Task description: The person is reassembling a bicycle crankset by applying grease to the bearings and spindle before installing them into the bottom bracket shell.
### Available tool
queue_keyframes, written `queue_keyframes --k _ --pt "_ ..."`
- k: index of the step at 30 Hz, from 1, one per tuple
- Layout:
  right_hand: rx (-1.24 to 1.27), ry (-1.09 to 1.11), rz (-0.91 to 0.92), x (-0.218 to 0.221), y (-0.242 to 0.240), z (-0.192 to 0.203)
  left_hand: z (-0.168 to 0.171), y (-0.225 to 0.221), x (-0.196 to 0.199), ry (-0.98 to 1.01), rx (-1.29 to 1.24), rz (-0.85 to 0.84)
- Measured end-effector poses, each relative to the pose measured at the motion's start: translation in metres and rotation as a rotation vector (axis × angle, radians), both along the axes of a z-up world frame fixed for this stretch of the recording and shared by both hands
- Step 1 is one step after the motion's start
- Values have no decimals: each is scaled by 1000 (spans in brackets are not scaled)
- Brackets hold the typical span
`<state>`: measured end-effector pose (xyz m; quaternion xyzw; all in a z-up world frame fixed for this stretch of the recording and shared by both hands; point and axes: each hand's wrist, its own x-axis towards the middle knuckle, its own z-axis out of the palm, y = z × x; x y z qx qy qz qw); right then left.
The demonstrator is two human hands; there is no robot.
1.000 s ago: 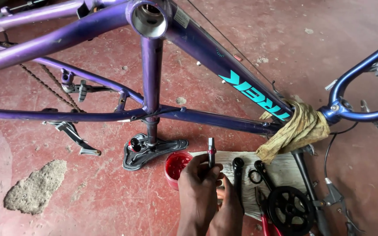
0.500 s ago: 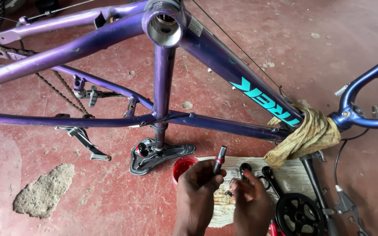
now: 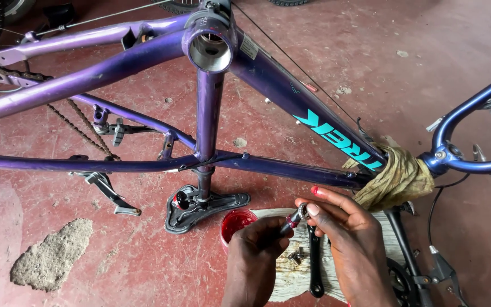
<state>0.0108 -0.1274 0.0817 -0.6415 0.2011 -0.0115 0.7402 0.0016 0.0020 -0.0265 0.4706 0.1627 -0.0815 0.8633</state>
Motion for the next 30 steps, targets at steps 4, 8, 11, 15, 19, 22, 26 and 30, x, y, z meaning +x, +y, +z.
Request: queue_keyframes --k 4,8,11,15,19,22,26,30 --pt "-43 48 55 0 -3 3 6 4 -2 8 70 -21" --pt "-144 57 62 3 -4 5 9 5 -2 -3 109 -52" --pt "-65 29 56 4 -8 4 10 3 0 12 112 -47" --pt "-49 38 85 3 -7 13 8 2 0 11 64 -25" --pt "10 4 94 7 -14 2 16 2 3 41 49 -15" --pt "-11 3 108 9 -15 5 25 7 6 9 42 -38" --pt "-43 4 125 14 -18 9 59 16 11 -22 546 -126" --pt "-58 -49 173 16 -16 2 87 20 13 -54 878 -179"
